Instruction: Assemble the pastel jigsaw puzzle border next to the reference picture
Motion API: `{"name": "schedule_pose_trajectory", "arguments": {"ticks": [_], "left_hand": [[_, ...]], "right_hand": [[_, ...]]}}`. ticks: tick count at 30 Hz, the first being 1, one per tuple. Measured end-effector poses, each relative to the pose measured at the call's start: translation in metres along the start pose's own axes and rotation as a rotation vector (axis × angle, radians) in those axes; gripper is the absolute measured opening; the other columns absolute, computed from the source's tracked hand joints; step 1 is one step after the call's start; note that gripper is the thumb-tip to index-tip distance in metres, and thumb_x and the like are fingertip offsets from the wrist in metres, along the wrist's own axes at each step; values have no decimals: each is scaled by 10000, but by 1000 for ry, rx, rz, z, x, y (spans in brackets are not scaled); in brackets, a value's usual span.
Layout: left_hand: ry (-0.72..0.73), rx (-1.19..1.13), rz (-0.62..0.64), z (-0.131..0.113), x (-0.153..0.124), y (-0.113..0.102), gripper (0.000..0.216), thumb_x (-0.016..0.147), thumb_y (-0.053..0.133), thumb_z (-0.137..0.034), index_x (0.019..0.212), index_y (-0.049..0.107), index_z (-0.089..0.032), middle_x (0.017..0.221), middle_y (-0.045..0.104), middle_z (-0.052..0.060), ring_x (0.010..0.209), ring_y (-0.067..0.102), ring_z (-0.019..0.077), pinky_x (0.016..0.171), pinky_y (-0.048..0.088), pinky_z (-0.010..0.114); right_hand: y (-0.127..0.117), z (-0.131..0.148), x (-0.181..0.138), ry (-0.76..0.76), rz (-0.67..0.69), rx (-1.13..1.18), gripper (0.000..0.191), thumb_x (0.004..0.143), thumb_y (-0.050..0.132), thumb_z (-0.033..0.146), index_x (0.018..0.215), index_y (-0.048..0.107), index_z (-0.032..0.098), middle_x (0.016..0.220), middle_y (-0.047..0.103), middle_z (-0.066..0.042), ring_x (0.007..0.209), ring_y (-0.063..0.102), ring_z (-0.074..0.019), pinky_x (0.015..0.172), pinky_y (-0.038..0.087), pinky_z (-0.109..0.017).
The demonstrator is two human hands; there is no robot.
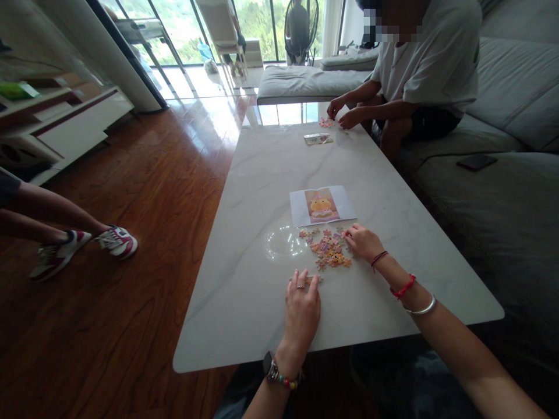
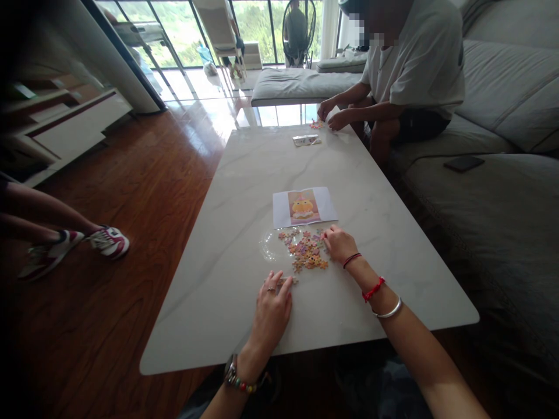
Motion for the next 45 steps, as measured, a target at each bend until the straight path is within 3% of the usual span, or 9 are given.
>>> {"name": "schedule_pose_trajectory", "arguments": {"ticks": [3,8,15,23,28,34,37,43,45], "left_hand": [[4,10,-6,0,0,1,348,766,449,-102,1091,522,-205,1190,476,108,1170,397,278,918,392,456],[-5,16,3,0,0,2,359,763,451,-102,1098,523,-207,1194,477,105,1176,390,283,925,385,459],[-17,22,-10,2,3,2,349,768,448,-107,1094,533,-201,1199,476,107,1185,376,290,919,389,450],[-3,27,5,-1,4,-1,345,773,435,-98,1084,536,-208,1191,496,95,1178,396,268,924,384,450],[45,42,43,-11,-6,1,363,792,410,-123,1133,510,-200,1192,514,88,1165,417,229,945,368,414],[41,69,112,-13,-14,2,392,819,364,-159,1197,462,-191,1234,492,86,1167,415,207,961,341,406],[41,79,119,-14,-17,3,408,822,354,-157,1220,441,-190,1254,478,88,1188,393,211,972,321,421],[27,91,134,-16,-25,5,429,827,349,-159,1250,404,-206,1301,436,72,1222,349,218,978,298,446],[15,98,140,-16,-26,5,438,827,348,-165,1263,388,-195,1304,433,76,1221,348,215,971,307,437]], "right_hand": [[0,-3,-2,18,-33,7,270,859,359,289,912,596,170,946,561,-76,792,553,-150,642,378,-234],[9,9,-6,-132,15,128,185,814,465,285,902,594,185,972,552,-50,860,540,-134,731,385,-211],[14,9,3,-64,117,44,132,783,511,244,874,560,162,951,546,-72,837,553,-161,716,398,-240],[3,2,-7,-34,84,49,158,804,484,235,927,510,140,981,520,-103,826,557,-171,695,410,-255],[-8,32,-49,-167,-30,190,128,819,457,248,898,504,159,947,513,-83,848,541,-166,740,424,-266],[18,74,-83,-220,114,88,88,796,476,182,864,521,148,908,533,-95,810,545,-191,688,437,-281],[22,80,-85,-243,107,185,112,814,433,161,884,520,159,907,534,-76,820,540,-162,705,430,-253],[24,75,-88,-118,-4,318,102,788,487,222,848,542,162,866,531,-68,778,527,-159,710,435,-273],[25,74,-88,-151,-1,378,102,788,473,185,843,556,168,856,534,-58,784,526,-149,723,433,-266]]}}
Point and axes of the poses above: each hand's wrist, its own x-axis towards the middle knuckle, its own y-axis out of the palm, z = x × y, the point moved 6 cm from there along x, towards the middle knuckle
